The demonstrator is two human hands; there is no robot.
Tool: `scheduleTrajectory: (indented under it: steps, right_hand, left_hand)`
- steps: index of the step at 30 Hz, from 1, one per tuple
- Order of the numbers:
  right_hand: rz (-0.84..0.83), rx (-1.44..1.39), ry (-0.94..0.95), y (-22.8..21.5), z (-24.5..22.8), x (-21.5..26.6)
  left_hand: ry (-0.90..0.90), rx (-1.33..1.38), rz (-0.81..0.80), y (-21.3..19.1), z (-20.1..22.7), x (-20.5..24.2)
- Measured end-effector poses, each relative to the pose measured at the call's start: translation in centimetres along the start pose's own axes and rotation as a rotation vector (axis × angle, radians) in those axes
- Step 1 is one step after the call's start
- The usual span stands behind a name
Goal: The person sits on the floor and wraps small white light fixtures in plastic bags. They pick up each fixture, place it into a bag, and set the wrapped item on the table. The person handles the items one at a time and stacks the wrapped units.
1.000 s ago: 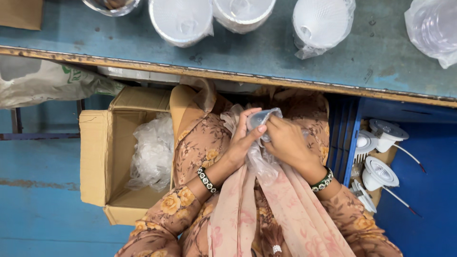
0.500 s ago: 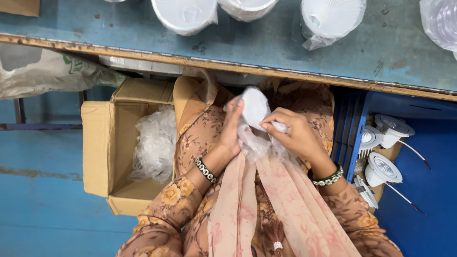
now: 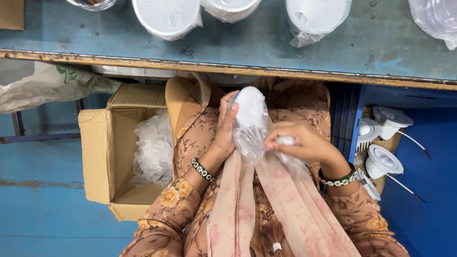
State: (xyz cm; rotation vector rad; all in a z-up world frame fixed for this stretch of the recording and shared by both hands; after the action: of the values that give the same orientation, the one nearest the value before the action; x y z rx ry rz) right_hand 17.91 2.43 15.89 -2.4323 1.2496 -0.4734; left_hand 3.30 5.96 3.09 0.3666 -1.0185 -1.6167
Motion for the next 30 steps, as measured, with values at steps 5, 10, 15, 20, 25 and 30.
scheduleTrajectory:
  steps: [5,10,15,20,25,30]
  right_hand:
    - [0.437,0.337,0.107,-2.0,-0.9,0.0]
    - [0.236,0.556,0.063,0.1,-1.2,-2.0]
    - [0.109,0.761,0.407,0.4,1.5,-2.6]
    - [0.249,0.852,0.277,0.1,1.1,-3.3]
    - [0.274,0.82,0.205,-0.5,1.2,-3.2]
    - [0.212,0.582,-0.008,-0.2,-0.1,-2.8]
  left_hand:
    - [0.053,-0.154,0.013,0.0,-0.2,-0.1]
    - [0.054,-0.138,0.069,-0.6,-1.0,-0.2]
    - [0.059,-0.136,0.094,-1.6,-1.1,0.0]
    - [-0.009,-0.06,0.133,-2.2,-2.4,-0.2]
    - [0.014,-0.039,0.14,-2.5,-2.3,-0.4]
    - [0.04,-0.07,0.137,-2.6,-1.5,-0.3]
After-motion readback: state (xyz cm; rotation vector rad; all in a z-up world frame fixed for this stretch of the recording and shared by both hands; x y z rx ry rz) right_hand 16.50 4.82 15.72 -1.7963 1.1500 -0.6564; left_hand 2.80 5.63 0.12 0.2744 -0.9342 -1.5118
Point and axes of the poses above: each hand's wrist, its own x-axis away from the middle knuckle, its own y-axis out of the palm, z = x × y, the point moved 7 cm from there along -x, towards the middle knuckle, and after that the axes turned 8 degrees about x, right-handed, at the moved point
